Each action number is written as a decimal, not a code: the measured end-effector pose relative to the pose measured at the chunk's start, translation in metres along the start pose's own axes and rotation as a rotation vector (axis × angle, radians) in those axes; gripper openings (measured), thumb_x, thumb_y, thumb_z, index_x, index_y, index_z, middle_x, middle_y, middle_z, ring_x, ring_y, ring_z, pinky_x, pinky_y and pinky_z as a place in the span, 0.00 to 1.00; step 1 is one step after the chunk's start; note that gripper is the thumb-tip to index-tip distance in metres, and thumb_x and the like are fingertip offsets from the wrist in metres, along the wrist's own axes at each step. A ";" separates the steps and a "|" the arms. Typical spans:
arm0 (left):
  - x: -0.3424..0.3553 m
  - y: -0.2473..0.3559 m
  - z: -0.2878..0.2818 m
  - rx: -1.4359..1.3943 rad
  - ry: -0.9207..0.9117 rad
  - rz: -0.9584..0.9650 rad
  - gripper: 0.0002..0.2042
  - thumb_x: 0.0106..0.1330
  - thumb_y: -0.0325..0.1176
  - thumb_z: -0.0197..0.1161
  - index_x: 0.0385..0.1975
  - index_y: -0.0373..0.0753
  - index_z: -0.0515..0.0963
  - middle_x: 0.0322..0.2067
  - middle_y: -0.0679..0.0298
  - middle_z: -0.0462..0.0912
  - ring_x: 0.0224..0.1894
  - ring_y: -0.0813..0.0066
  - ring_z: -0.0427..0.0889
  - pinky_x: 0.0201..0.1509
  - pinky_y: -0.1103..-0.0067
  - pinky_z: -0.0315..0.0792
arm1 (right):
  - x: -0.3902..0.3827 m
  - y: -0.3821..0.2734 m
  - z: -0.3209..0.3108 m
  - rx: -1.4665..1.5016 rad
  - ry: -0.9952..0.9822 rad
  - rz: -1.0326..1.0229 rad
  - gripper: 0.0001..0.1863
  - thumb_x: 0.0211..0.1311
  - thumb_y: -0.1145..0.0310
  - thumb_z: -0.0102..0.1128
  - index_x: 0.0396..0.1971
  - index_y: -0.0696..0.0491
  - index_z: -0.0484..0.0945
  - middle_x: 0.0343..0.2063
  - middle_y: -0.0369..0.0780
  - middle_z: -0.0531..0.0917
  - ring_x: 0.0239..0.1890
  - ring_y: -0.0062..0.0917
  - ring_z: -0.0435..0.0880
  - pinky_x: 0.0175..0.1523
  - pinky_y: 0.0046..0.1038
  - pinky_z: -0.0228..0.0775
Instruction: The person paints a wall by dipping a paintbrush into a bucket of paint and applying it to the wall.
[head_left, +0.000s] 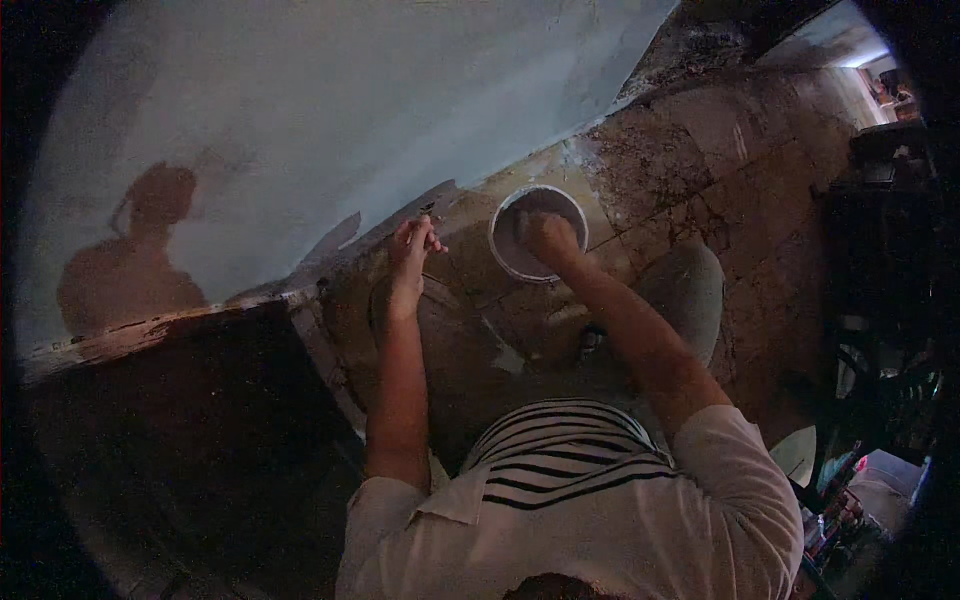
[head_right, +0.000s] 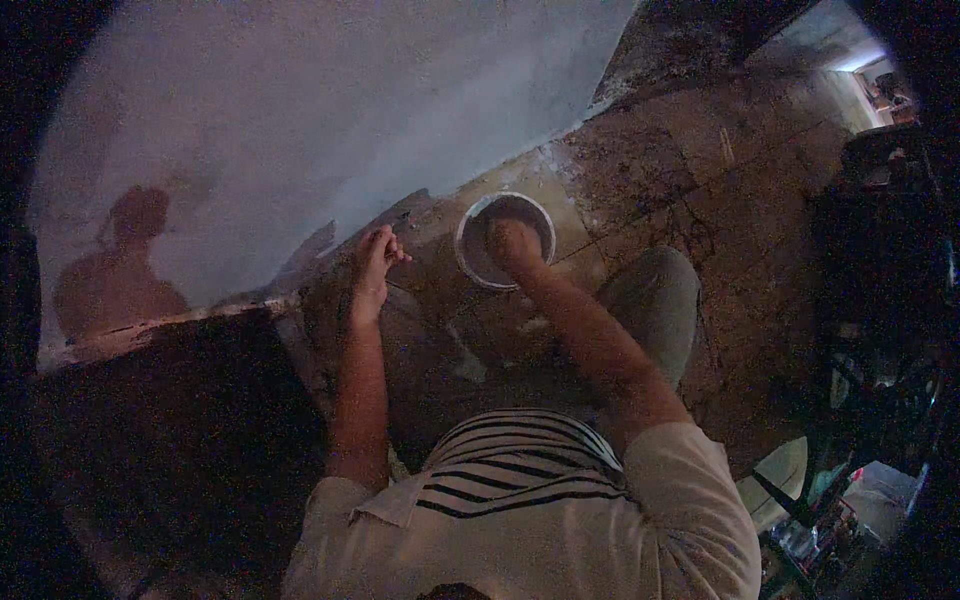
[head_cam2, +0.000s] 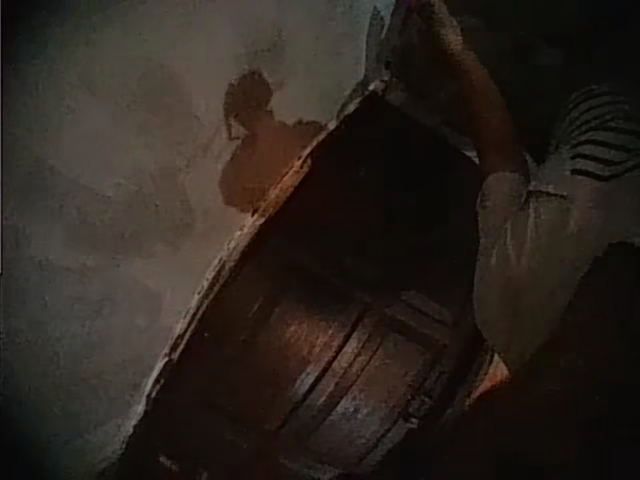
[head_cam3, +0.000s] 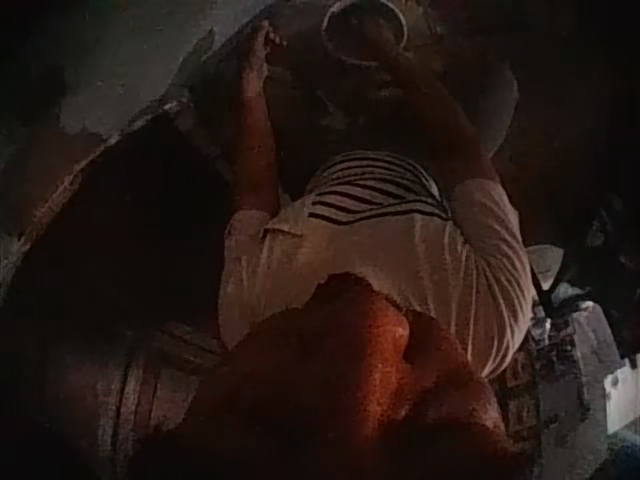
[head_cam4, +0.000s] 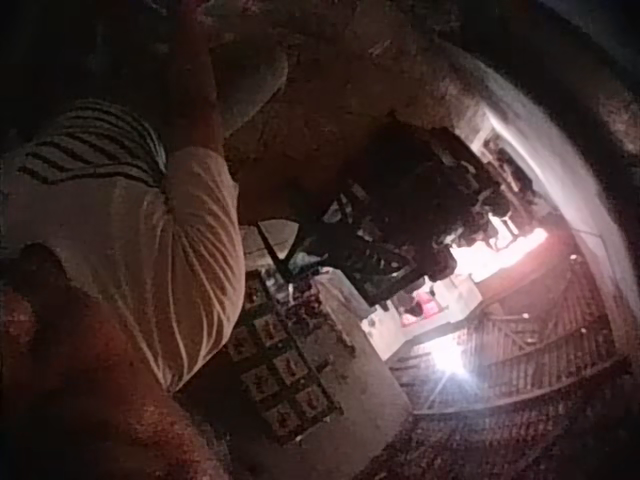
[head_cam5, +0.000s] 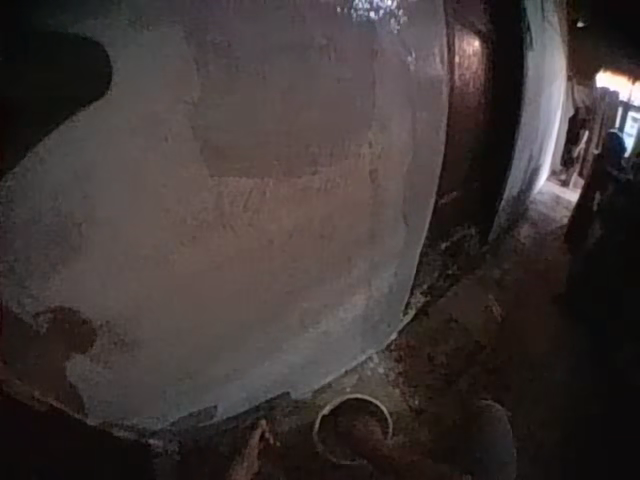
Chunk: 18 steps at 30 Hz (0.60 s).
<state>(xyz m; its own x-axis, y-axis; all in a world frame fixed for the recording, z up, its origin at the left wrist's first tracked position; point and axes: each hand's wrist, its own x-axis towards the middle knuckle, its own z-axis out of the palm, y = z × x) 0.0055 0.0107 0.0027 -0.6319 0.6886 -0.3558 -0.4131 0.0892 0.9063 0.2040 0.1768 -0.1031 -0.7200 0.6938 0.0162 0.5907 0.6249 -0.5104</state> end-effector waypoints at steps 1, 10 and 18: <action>-0.010 0.001 -0.024 0.011 0.048 -0.014 0.11 0.62 0.39 0.56 0.23 0.40 0.70 0.18 0.69 0.68 0.21 0.80 0.71 0.28 0.76 0.74 | -0.002 -0.035 -0.020 0.080 -0.094 0.001 0.11 0.49 0.65 0.56 0.24 0.58 0.79 0.22 0.47 0.80 0.27 0.41 0.80 0.31 0.38 0.71; -0.001 -0.003 -0.032 -0.030 0.040 -0.011 0.11 0.63 0.41 0.54 0.23 0.41 0.70 0.18 0.69 0.67 0.21 0.78 0.71 0.29 0.73 0.74 | -0.011 -0.041 -0.104 0.422 -0.442 0.462 0.18 0.47 0.66 0.60 0.38 0.59 0.78 0.23 0.47 0.81 0.24 0.34 0.81 0.33 0.35 0.73; 0.012 -0.005 -0.008 -0.011 -0.024 -0.017 0.13 0.64 0.41 0.54 0.21 0.41 0.69 0.18 0.69 0.66 0.21 0.78 0.72 0.29 0.73 0.74 | -0.003 -0.009 -0.031 0.255 -0.285 0.254 0.18 0.48 0.67 0.60 0.38 0.62 0.76 0.25 0.48 0.81 0.27 0.33 0.82 0.32 0.34 0.73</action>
<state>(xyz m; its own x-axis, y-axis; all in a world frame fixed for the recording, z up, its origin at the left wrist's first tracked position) -0.0047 0.0125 -0.0079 -0.6090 0.7039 -0.3656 -0.4311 0.0932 0.8975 0.2122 0.1801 -0.0719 -0.6564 0.6653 -0.3557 0.6788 0.3150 -0.6634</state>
